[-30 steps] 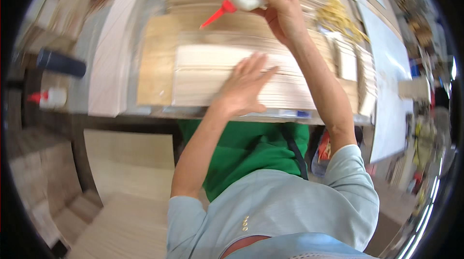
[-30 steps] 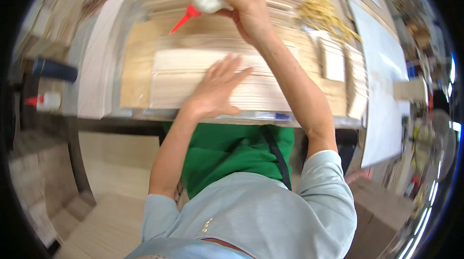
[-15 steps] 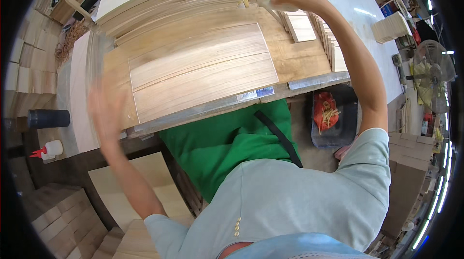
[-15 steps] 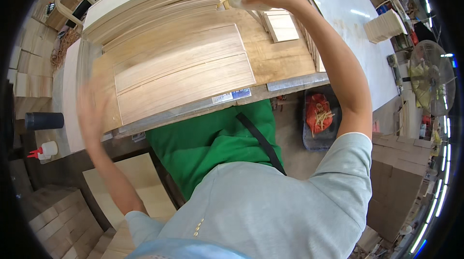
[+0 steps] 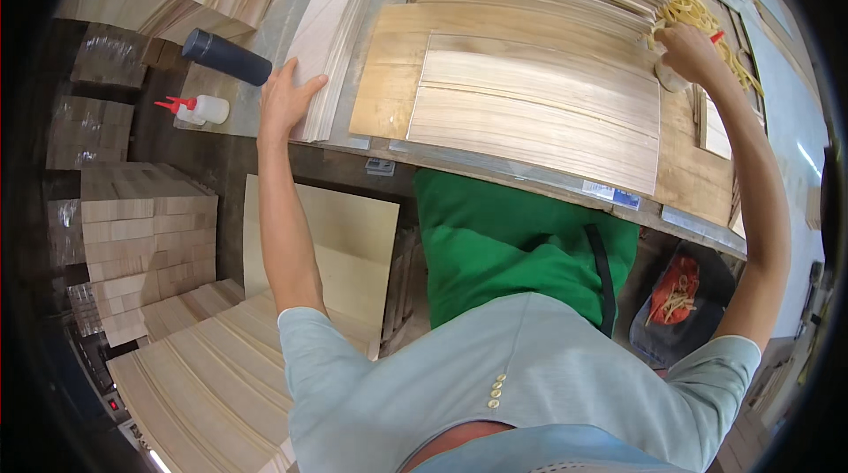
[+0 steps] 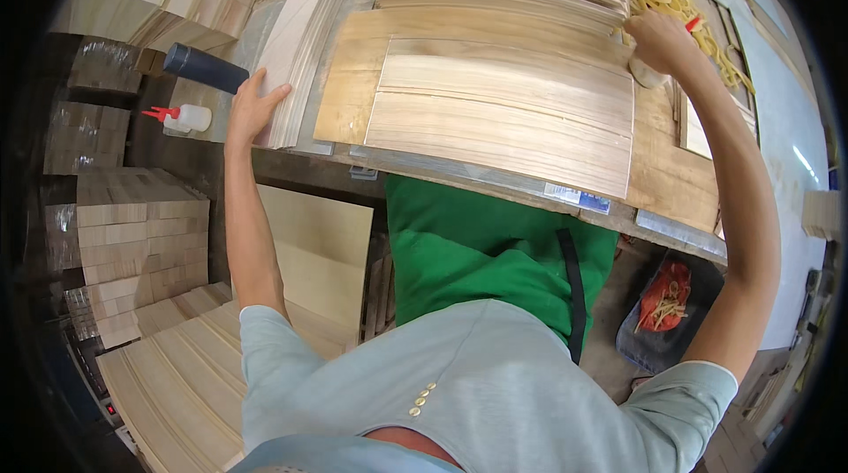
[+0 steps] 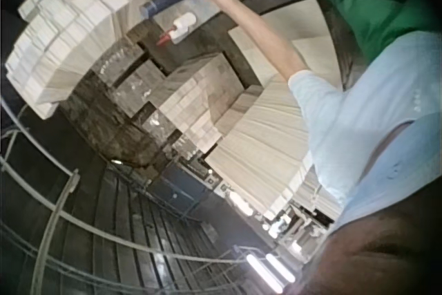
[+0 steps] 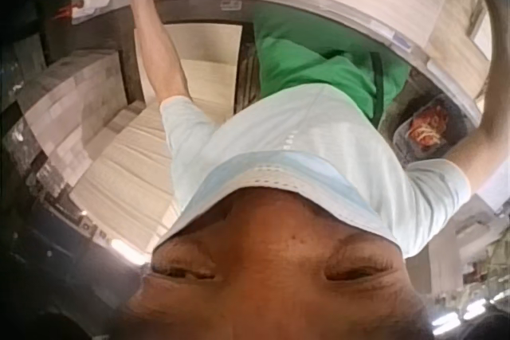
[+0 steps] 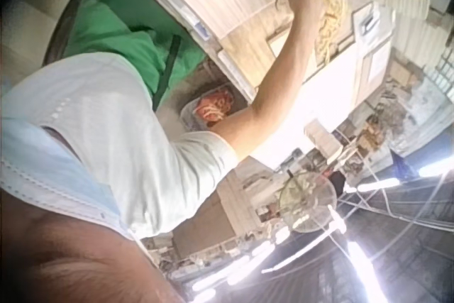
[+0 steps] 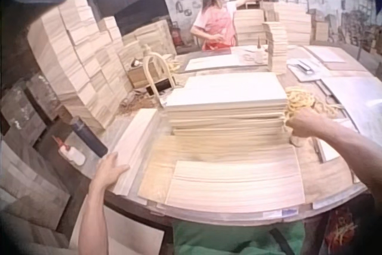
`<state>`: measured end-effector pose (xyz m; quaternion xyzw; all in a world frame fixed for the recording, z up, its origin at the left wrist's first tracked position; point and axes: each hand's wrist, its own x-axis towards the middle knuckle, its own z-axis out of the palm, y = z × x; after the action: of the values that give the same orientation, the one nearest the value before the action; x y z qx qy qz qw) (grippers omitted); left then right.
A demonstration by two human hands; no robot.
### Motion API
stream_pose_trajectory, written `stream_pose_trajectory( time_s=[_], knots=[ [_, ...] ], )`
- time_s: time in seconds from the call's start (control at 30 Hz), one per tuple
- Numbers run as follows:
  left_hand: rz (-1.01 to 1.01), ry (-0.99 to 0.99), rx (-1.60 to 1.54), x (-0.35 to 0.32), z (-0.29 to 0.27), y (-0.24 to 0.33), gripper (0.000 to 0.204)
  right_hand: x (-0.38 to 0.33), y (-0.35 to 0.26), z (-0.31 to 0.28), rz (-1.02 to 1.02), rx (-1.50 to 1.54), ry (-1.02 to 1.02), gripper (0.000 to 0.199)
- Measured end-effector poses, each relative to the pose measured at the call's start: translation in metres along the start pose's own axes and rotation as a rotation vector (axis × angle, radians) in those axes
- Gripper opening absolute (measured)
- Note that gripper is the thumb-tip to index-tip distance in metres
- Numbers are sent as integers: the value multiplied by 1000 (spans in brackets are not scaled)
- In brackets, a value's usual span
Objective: Assembling wooden boxes by applying glue to wooden slats and joining them together.
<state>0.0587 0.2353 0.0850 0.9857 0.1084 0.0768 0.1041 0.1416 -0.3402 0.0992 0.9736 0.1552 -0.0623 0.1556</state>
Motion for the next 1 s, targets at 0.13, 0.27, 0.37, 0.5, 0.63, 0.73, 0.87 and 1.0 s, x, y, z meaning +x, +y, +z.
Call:
stream_pose_trajectory(
  time_s=[0.13, 0.27, 0.37, 0.5, 0.63, 0.73, 0.87, 1.0],
  knots=[
    [-16, -80, -174, 8, 0, -24, 78, -30, -36, -21, -178, 229, 342, 27],
    [20, 67, -275, 6, -19, -37, 68, -68, -55, -37, -196, 423, 423, 33],
    [33, 102, -432, -29, -44, -12, 49, -100, -52, -39, -132, 593, 511, 38],
    [260, -284, -691, -92, -84, 34, 64, -123, -61, -59, -221, 613, 882, 58],
    [584, -834, -615, -74, -54, 105, 75, -138, -77, -32, -318, 540, 859, 42],
    [468, -1095, -661, -62, -49, 132, 76, -151, -70, -1, -385, 725, 591, 32],
    [451, -1032, -531, -44, -52, 145, 62, -153, -62, 23, -112, 897, 457, 18],
    [472, -582, -298, -28, -22, 131, 34, -141, -50, 46, -11, 942, 491, 18]
  ],
)
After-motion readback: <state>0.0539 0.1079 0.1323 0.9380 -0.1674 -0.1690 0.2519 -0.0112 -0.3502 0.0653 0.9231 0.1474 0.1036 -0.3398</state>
